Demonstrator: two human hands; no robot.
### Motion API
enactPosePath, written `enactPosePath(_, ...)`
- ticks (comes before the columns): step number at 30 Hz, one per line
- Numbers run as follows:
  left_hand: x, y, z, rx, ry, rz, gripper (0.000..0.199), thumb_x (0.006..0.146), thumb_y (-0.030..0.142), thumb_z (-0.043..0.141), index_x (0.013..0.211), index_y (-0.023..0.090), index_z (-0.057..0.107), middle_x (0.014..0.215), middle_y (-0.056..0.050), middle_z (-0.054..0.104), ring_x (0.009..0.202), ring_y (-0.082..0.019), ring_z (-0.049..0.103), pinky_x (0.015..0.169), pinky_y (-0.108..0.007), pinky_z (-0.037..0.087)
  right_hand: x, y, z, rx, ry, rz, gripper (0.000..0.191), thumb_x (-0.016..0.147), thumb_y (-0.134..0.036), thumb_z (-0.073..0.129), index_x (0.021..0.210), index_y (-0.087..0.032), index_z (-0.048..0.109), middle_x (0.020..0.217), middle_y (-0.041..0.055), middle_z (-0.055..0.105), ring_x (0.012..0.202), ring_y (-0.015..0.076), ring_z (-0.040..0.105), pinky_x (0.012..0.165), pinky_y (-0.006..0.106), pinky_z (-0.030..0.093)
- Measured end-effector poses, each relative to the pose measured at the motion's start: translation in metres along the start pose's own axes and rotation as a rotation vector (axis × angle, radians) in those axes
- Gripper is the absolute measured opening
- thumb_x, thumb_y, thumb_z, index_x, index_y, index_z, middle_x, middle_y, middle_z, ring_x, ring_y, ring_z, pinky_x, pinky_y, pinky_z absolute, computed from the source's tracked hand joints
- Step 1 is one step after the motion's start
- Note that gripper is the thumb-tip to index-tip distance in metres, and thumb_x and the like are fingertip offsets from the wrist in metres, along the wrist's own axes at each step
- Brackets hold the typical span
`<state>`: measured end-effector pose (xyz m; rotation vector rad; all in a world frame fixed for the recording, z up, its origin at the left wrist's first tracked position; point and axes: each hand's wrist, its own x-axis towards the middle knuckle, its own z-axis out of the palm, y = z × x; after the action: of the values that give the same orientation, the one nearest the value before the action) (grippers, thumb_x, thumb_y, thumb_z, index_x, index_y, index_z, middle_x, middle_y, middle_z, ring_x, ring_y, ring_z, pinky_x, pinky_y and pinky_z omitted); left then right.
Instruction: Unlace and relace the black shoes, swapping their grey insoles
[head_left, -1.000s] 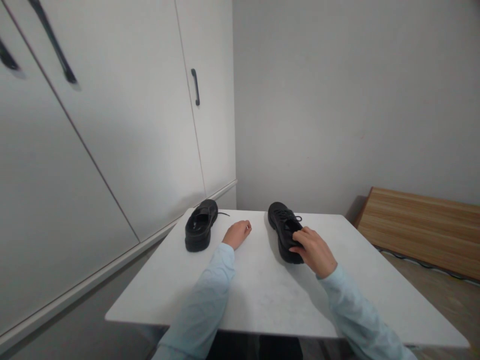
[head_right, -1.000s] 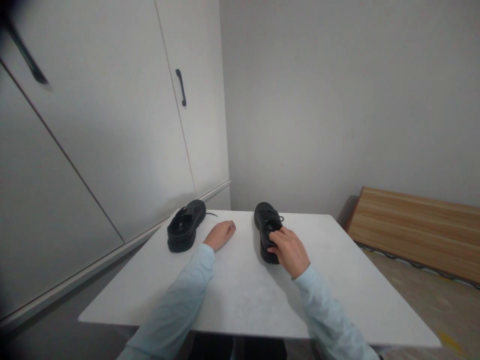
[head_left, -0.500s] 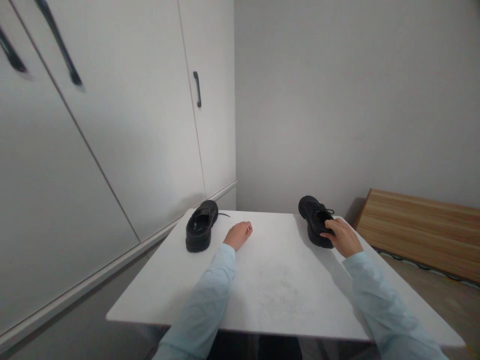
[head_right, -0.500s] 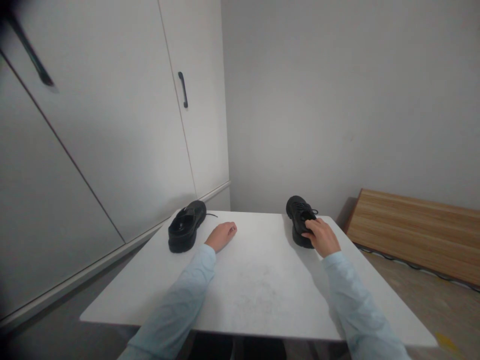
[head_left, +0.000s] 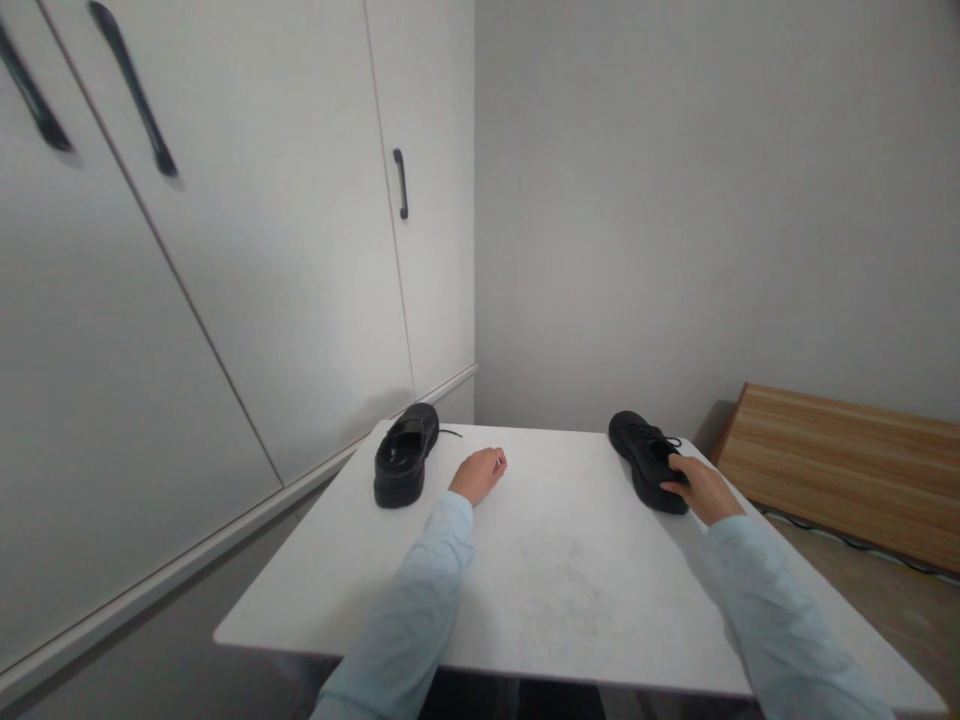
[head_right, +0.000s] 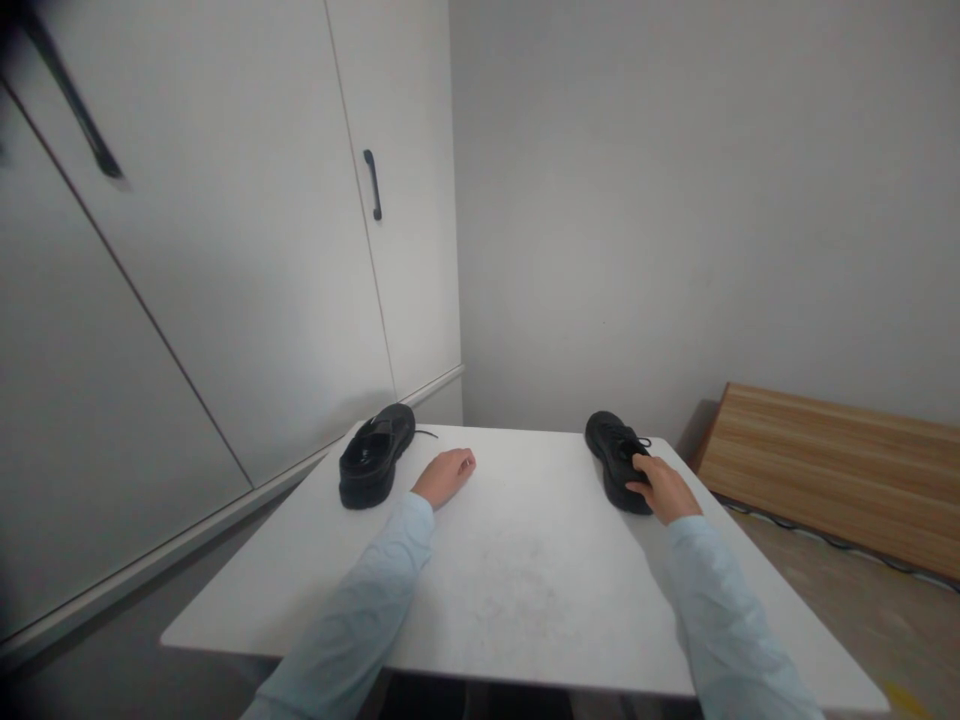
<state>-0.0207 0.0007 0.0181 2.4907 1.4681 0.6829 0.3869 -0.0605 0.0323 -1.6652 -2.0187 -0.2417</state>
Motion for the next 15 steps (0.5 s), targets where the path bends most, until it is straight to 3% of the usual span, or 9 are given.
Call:
enactPosePath(4,0.000,0.000,0.000,0.010,-0.012,-0.004,0.018,0.085,0.022,0.044,0.088,0.019,0.061,0.085,-0.005,0.065,0.078,-0.017,0.058,0.072,-0.026,0.041,0.008,0.004,-0.004,-0.081,-0.124,0.035,0.017,0.065,-0.011,0.059,0.079,-0.021,0.056,0.084,0.0109,0.065,0.078,0.0291,0.063,0.068,0.039,0.048)
enactPosePath(7,0.000,0.001,-0.002,0.014,-0.020,-0.011,0.017,0.085,0.022,0.045,0.087,0.019,0.062,0.085,-0.005,0.065,0.077,-0.017,0.058,0.070,-0.026,0.041,0.017,-0.011,-0.011,-0.198,-0.131,-0.001,0.018,0.066,-0.008,0.058,0.081,-0.018,0.061,0.086,0.0144,0.065,0.082,0.0284,0.063,0.072,0.038,0.048)
enactPosePath(11,0.000,0.002,-0.001,0.022,-0.028,-0.016,0.017,0.085,0.022,0.045,0.087,0.019,0.062,0.086,-0.005,0.065,0.079,-0.017,0.058,0.071,-0.026,0.041,0.031,-0.059,-0.021,-0.232,-0.015,-0.075,0.024,0.069,-0.010,0.060,0.093,-0.016,0.061,0.094,0.0125,0.064,0.087,0.0266,0.063,0.078,0.039,0.048)
enactPosePath(15,0.001,0.001,0.000,0.034,-0.026,-0.025,0.018,0.086,0.022,0.044,0.087,0.019,0.062,0.086,-0.005,0.065,0.080,-0.016,0.059,0.072,-0.026,0.041,0.038,-0.123,-0.026,-0.130,0.011,-0.214,0.019,0.077,-0.012,0.057,0.094,-0.018,0.060,0.099,0.0106,0.064,0.092,0.0243,0.062,0.080,0.036,0.049)
